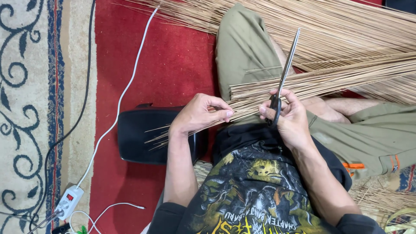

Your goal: The person is sitting on the floor and using scissors to trim the ends of a large bundle of thin wooden sticks.

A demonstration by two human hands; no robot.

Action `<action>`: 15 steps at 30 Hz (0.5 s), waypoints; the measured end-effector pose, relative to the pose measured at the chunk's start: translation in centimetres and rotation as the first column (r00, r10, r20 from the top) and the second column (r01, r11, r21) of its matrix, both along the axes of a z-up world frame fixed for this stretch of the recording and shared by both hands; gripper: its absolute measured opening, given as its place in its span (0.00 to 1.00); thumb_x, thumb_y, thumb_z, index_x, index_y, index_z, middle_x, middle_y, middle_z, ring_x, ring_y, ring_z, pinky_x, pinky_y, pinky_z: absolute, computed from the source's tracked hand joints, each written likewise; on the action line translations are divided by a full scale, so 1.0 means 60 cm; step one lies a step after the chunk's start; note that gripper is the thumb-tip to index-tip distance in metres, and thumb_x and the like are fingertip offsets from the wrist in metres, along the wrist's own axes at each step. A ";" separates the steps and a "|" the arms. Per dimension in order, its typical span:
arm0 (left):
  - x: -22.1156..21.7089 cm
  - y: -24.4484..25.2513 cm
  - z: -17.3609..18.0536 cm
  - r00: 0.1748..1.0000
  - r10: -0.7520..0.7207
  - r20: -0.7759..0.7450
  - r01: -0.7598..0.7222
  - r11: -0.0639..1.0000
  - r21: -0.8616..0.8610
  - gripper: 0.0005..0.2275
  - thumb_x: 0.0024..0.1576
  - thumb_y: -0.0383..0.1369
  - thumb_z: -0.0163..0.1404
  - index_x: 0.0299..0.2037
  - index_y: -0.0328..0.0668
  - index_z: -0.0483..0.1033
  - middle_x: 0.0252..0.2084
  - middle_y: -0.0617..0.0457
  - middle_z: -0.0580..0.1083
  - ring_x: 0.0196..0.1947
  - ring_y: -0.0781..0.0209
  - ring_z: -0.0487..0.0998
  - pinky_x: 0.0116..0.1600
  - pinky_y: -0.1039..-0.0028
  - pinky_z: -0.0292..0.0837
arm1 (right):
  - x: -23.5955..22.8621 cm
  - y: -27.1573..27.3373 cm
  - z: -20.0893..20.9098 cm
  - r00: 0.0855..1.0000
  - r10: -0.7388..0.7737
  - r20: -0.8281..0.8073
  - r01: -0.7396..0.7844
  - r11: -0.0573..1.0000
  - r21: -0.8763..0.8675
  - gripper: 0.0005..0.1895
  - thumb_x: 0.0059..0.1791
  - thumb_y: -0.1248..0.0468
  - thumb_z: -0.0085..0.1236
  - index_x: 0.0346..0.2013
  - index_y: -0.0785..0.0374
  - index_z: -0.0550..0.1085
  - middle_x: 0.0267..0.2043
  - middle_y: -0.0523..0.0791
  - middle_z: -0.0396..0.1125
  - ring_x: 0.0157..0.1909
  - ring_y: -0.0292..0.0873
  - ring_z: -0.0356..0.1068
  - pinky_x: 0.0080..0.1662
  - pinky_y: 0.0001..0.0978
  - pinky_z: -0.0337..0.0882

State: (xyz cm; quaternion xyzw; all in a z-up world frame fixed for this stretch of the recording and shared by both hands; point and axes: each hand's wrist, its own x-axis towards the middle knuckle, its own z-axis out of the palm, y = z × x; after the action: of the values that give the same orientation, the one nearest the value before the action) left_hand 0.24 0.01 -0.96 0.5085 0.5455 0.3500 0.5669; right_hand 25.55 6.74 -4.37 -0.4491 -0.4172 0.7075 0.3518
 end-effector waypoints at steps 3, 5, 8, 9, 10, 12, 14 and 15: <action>0.007 0.003 -0.003 0.999 0.051 0.004 -0.051 0.999 -0.008 0.04 0.56 0.32 0.61 0.38 0.44 0.86 0.27 0.55 0.82 0.30 0.68 0.82 0.45 0.76 0.77 | 0.009 -0.001 0.000 0.999 0.007 0.037 -0.007 1.000 0.015 0.29 0.43 0.78 0.67 0.56 0.65 0.67 0.33 0.52 0.73 0.30 0.40 0.75 0.36 0.27 0.79; 0.014 0.007 -0.003 0.998 0.059 -0.018 -0.059 0.998 -0.009 0.04 0.56 0.33 0.61 0.38 0.45 0.86 0.27 0.54 0.82 0.31 0.68 0.82 0.45 0.76 0.76 | 0.018 0.001 -0.004 0.999 -0.009 0.040 0.009 1.000 0.009 0.29 0.43 0.77 0.67 0.56 0.65 0.67 0.33 0.52 0.73 0.30 0.40 0.75 0.36 0.27 0.79; 0.035 0.016 -0.010 0.995 0.090 -0.043 -0.090 0.996 -0.001 0.04 0.56 0.33 0.61 0.38 0.46 0.86 0.27 0.55 0.82 0.32 0.68 0.81 0.46 0.75 0.76 | 0.038 0.005 -0.006 0.998 -0.035 0.055 0.035 0.999 0.007 0.29 0.43 0.77 0.67 0.56 0.65 0.67 0.33 0.52 0.73 0.30 0.39 0.75 0.36 0.26 0.78; 0.043 0.019 -0.014 0.992 0.118 -0.048 -0.118 0.993 0.011 0.04 0.56 0.33 0.61 0.38 0.46 0.86 0.27 0.55 0.82 0.33 0.69 0.80 0.46 0.75 0.75 | 0.046 0.008 -0.007 0.997 -0.041 0.065 0.040 0.999 0.012 0.29 0.44 0.77 0.67 0.56 0.65 0.67 0.33 0.52 0.73 0.29 0.39 0.74 0.36 0.26 0.78; 0.052 0.022 -0.018 0.993 0.105 -0.049 -0.105 0.994 0.002 0.04 0.56 0.33 0.61 0.38 0.46 0.86 0.27 0.55 0.82 0.33 0.69 0.80 0.46 0.75 0.75 | 0.057 0.010 -0.012 0.996 -0.053 0.065 0.053 0.999 0.002 0.29 0.44 0.77 0.67 0.56 0.65 0.67 0.33 0.52 0.73 0.29 0.39 0.74 0.36 0.26 0.78; 0.071 0.032 -0.025 0.989 0.133 -0.065 -0.132 0.991 0.020 0.04 0.56 0.33 0.61 0.39 0.47 0.86 0.28 0.55 0.82 0.34 0.70 0.79 0.47 0.76 0.75 | 0.081 0.019 -0.023 0.994 -0.078 0.076 0.078 0.997 0.014 0.29 0.44 0.78 0.67 0.56 0.66 0.66 0.33 0.52 0.73 0.29 0.40 0.74 0.35 0.26 0.78; 0.089 0.046 -0.031 0.989 0.120 -0.084 -0.119 0.993 0.014 0.04 0.56 0.34 0.62 0.39 0.49 0.86 0.28 0.57 0.82 0.34 0.71 0.80 0.47 0.77 0.75 | 0.107 0.026 -0.028 0.990 -0.109 0.089 0.109 0.994 0.001 0.29 0.44 0.77 0.67 0.57 0.66 0.66 0.34 0.51 0.73 0.29 0.39 0.74 0.35 0.25 0.78; 0.099 0.054 -0.034 0.987 0.123 -0.103 -0.123 0.992 0.015 0.04 0.56 0.35 0.62 0.39 0.51 0.87 0.28 0.59 0.82 0.34 0.72 0.80 0.46 0.79 0.75 | 0.121 0.029 -0.030 0.987 -0.123 0.102 0.125 0.992 -0.006 0.29 0.44 0.77 0.67 0.57 0.66 0.66 0.34 0.50 0.73 0.29 0.38 0.74 0.35 0.24 0.77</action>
State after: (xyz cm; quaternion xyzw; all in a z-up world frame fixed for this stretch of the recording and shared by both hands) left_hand 6.16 3.23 -3.00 0.4938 0.6030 0.3598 0.5129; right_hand 32.82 8.50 -6.16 -0.5116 -0.4012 0.6632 0.3707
